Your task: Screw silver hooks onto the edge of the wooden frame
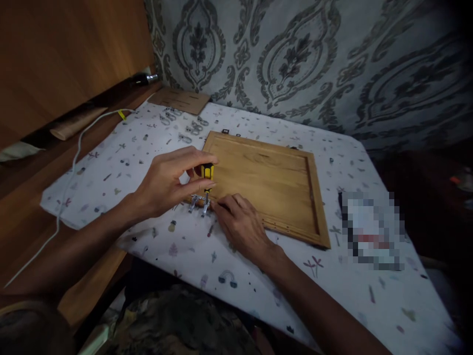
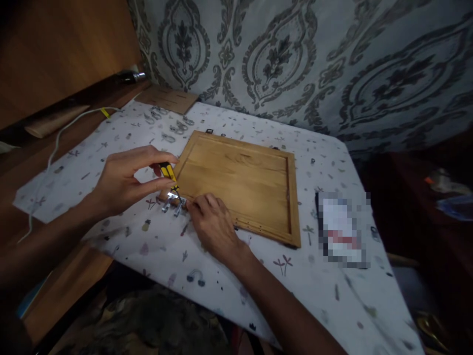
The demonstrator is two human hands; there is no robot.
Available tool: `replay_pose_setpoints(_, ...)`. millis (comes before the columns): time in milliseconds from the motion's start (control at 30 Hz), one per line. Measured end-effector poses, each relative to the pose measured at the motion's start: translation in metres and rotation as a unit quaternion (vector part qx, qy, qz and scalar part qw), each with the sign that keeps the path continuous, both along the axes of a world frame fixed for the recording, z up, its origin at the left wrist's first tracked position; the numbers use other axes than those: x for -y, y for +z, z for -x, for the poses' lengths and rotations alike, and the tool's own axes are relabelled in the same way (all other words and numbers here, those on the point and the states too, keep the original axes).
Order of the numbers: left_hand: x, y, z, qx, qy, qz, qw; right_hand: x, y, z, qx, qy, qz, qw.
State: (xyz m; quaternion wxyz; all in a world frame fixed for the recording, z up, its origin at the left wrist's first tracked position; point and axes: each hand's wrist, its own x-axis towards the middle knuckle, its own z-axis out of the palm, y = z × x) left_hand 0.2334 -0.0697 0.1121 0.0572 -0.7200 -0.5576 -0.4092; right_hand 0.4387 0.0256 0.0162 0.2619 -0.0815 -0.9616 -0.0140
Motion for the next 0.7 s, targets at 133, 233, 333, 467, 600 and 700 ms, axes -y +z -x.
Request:
replay_pose_setpoints(133, 0.002, 0.001, -0.002, -0.01, 0.021, 0.016, 1.0, 0.0, 0.001, -0.001, -0.004, 0.007, 0.008, 1.0)
replay_pose_setpoints(233, 0.002, 0.005, 0.003, -0.011, 0.003, 0.04, 0.999, -0.001, 0.001, -0.002, -0.006, 0.012, 0.012, 1.0)
replay_pose_setpoints(333, 0.0, 0.007, 0.008, 0.012, -0.016, 0.056, 0.998, -0.001, 0.0, -0.001, -0.011, 0.015, 0.014, 1.0)
replay_pose_setpoints(467, 0.003, 0.009, 0.009, 0.05, 0.003, 0.045, 0.998, -0.001, 0.0, 0.0, -0.016, 0.018, 0.014, 1.0)
replay_pose_setpoints(600, 0.01, 0.016, 0.01, 0.061, 0.061, 0.029, 0.996, -0.001, 0.0, -0.001, -0.021, 0.02, 0.021, 0.999)
replay_pose_setpoints(700, 0.015, 0.02, 0.013, 0.024, 0.072, 0.054, 0.996, -0.001, 0.001, -0.001, -0.022, 0.025, 0.026, 0.999)
